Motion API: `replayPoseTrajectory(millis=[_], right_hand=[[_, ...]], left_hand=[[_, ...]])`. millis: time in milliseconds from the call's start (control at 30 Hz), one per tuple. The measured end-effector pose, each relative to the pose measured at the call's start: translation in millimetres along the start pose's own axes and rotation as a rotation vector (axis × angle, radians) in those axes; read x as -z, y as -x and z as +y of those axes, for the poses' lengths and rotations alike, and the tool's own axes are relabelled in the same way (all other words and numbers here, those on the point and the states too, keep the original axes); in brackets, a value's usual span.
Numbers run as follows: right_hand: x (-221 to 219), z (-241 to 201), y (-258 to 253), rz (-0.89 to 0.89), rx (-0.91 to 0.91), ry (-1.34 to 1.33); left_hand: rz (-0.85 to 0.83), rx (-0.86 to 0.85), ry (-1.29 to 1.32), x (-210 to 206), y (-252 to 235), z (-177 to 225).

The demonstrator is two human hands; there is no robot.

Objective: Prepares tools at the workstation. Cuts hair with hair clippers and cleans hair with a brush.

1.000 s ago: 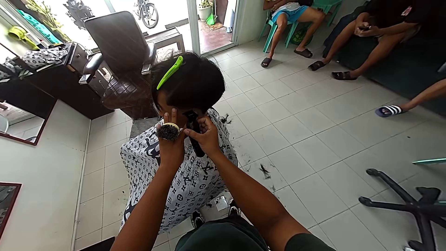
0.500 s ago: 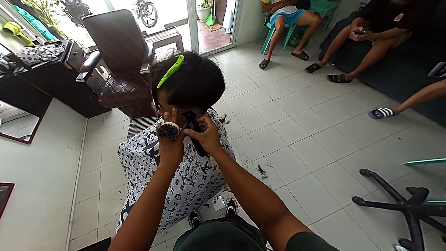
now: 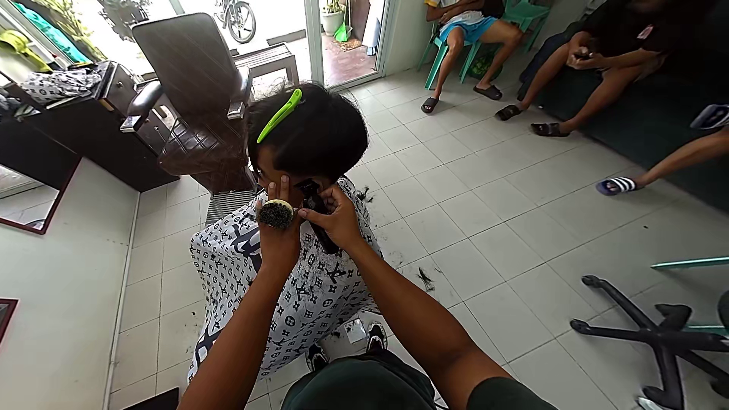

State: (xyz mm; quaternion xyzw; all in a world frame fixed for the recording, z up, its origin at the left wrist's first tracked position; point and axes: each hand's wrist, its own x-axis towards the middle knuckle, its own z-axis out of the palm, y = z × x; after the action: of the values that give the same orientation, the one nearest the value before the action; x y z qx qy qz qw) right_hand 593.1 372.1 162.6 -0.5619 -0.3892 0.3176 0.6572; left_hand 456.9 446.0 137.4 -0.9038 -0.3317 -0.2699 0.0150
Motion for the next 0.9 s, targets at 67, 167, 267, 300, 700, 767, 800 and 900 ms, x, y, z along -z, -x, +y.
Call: replayPoseTrajectory(millis=[67, 167, 267, 300, 700, 767, 800, 900], right_hand=[[2, -4, -2, -0.047, -0.018, 0.045], [13, -6, 3, -0.066, -0.025, 0.042], [31, 1, 21, 0.096, 0.103, -0.186], [38, 4, 27, 0.12, 0.144, -0.325], [79, 9, 63, -0.025, -0.075, -0.506], [83, 6, 64, -0.016, -0.05, -0.423], [83, 5, 65, -0.016, -0.039, -0.393], [83, 0, 67, -0.038, -0.03, -0.319]], left_hand=[[-0.025, 0.024, -0.012, 1, -1, 1], [0.051, -0.032, 0.08, -2, 2, -1], [0.168, -0.254, 0.192, -1, 4, -3], [0.208, -0.34, 0.253, 3, 3, -1], [-0.847, 0.079, 1.149, 93, -86, 24], [-0.729, 0.114, 1.321, 95, -83, 24], [-0.697, 0.147, 1.389, 94, -82, 22], [-0.825, 0.115, 1.186, 91, -67, 23]])
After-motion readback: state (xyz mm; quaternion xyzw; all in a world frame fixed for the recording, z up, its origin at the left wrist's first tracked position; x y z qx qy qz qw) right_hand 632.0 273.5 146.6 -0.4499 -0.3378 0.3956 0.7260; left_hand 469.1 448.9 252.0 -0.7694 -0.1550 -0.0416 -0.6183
